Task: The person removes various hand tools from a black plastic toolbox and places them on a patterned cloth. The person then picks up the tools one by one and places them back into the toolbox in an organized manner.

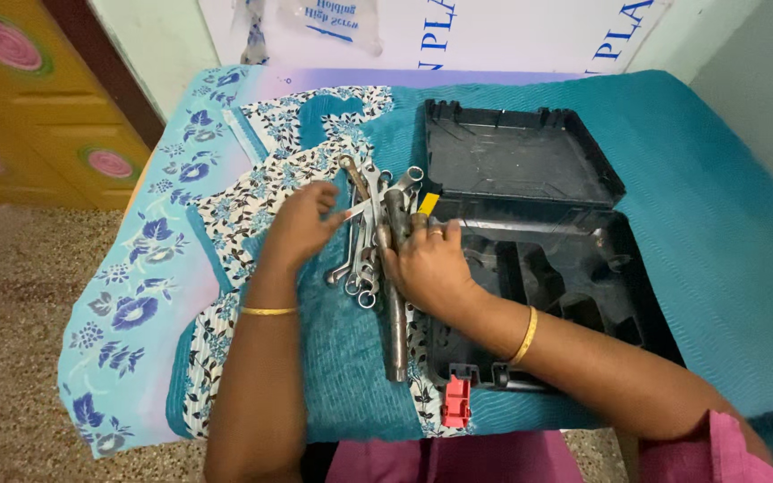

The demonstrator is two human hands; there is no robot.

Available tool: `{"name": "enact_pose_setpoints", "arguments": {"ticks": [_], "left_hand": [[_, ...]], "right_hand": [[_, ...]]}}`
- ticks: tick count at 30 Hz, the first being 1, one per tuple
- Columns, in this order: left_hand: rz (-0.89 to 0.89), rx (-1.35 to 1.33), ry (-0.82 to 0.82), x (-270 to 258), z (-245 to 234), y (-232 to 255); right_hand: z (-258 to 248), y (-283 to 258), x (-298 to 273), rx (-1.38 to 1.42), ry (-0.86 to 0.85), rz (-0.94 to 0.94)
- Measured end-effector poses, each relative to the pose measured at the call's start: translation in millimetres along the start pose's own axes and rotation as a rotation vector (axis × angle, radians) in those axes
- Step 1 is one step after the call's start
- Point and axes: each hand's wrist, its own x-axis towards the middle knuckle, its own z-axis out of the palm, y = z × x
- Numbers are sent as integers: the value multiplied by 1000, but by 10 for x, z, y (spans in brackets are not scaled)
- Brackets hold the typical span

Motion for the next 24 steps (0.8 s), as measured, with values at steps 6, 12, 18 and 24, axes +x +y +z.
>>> {"name": "enact_pose_setpoints", "arguments": {"ticks": [6,12,18,24], "left_hand": [[-52,320,-162,-52,-33,162],[18,470,183,-131,-159,332],[204,746,606,-243,-401,273],[321,748,825,-368,-375,540]], "right_hand": [[-143,159,33,80,-162,176],[-389,702,-283,18,-116,318],[-280,1600,-1002,-94,63,616],[264,2549,-1769,103,55,876]]}}
